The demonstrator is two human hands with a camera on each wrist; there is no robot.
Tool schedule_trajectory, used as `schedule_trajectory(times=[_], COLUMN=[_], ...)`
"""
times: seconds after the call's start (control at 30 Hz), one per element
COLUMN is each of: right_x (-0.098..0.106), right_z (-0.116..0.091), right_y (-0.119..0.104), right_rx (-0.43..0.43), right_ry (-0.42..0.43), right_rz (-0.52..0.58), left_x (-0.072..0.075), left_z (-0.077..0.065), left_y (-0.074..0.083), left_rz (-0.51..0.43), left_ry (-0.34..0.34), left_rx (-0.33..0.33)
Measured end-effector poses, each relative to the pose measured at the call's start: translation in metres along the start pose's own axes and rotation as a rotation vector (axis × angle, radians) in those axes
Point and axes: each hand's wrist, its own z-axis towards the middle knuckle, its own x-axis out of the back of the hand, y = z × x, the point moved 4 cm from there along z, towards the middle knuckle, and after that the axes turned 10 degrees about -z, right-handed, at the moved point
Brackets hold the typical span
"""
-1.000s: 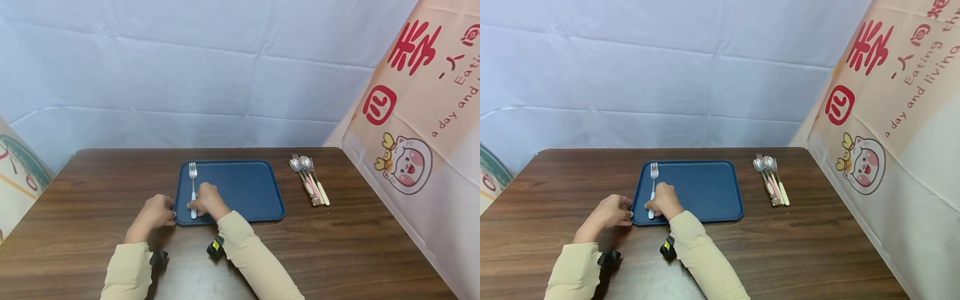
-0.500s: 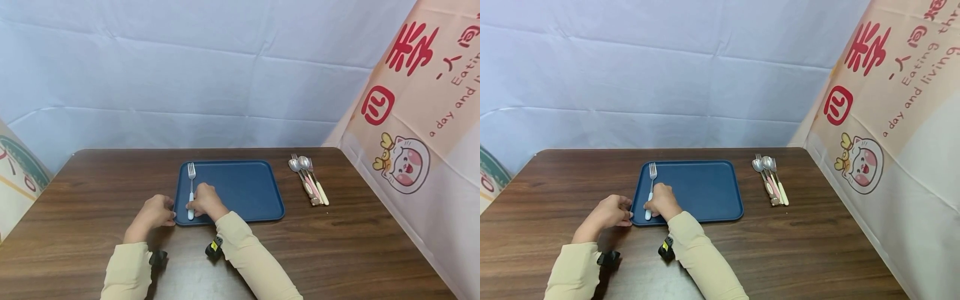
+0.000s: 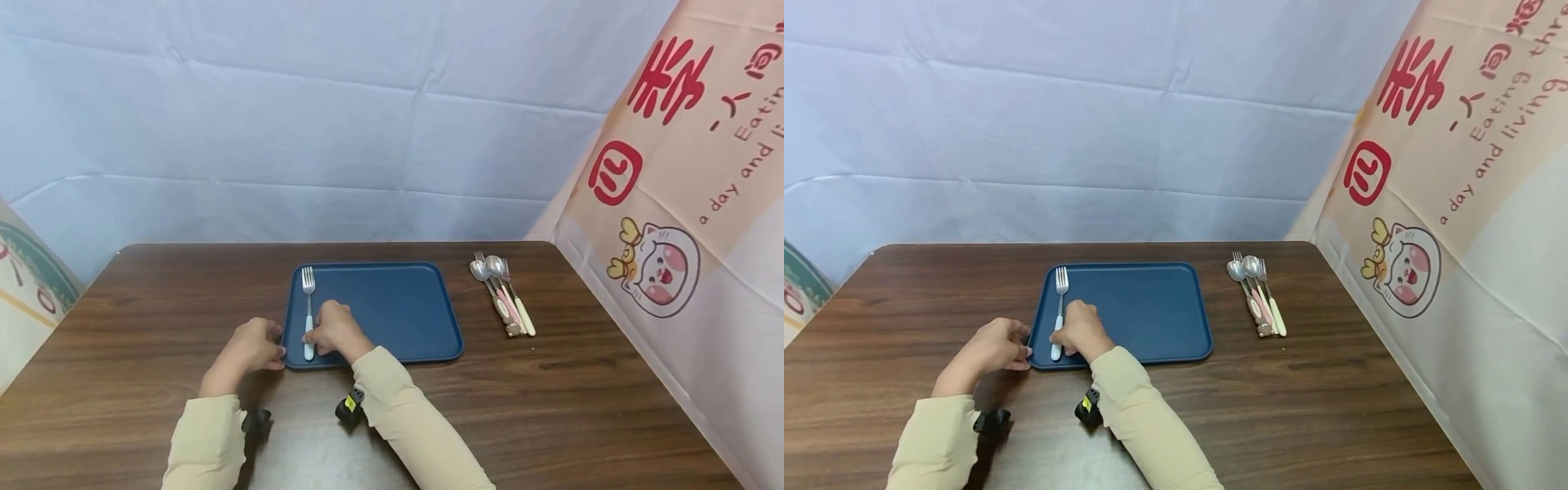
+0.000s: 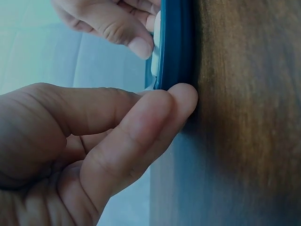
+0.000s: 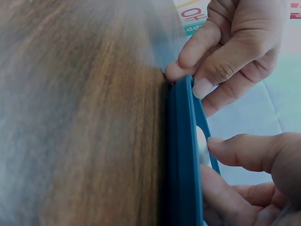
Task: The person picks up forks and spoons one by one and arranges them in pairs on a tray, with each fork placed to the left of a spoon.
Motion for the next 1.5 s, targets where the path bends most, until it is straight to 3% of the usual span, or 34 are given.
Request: schedule_trajectory(times=[0.27, 0.53, 0.7, 1.0, 1.5], right_x=[0.003, 0.013, 0.024, 0.058, 0.093], right_z=[-0.003, -0.011, -0.02, -0.038, -0.05], right_y=[0.002, 0.004, 0.009, 0.024, 0.062], right_rx=[0.026, 0.063, 0.082, 0.079, 0.057], right_ry=[-0.013, -0.016, -0.019, -0.001, 0.104], right_rz=[-0.059, -0.204, -0.274, -0.398, -0.567], left_x=[0.002, -0.002, -0.005, -0.011, -0.014], left_z=[-0.002, -0.005, -0.008, -0.012, -0.009], left_y=[0.0, 0.013, 0.021, 0.025, 0.024], left_rz=[0.128, 0.43, 0.558, 0.623, 0.595], left_ry=[0.026, 0.101, 0.105, 0.124, 0.104], left_rx=[-0.123, -0.271, -0.317, -0.343, -0.326])
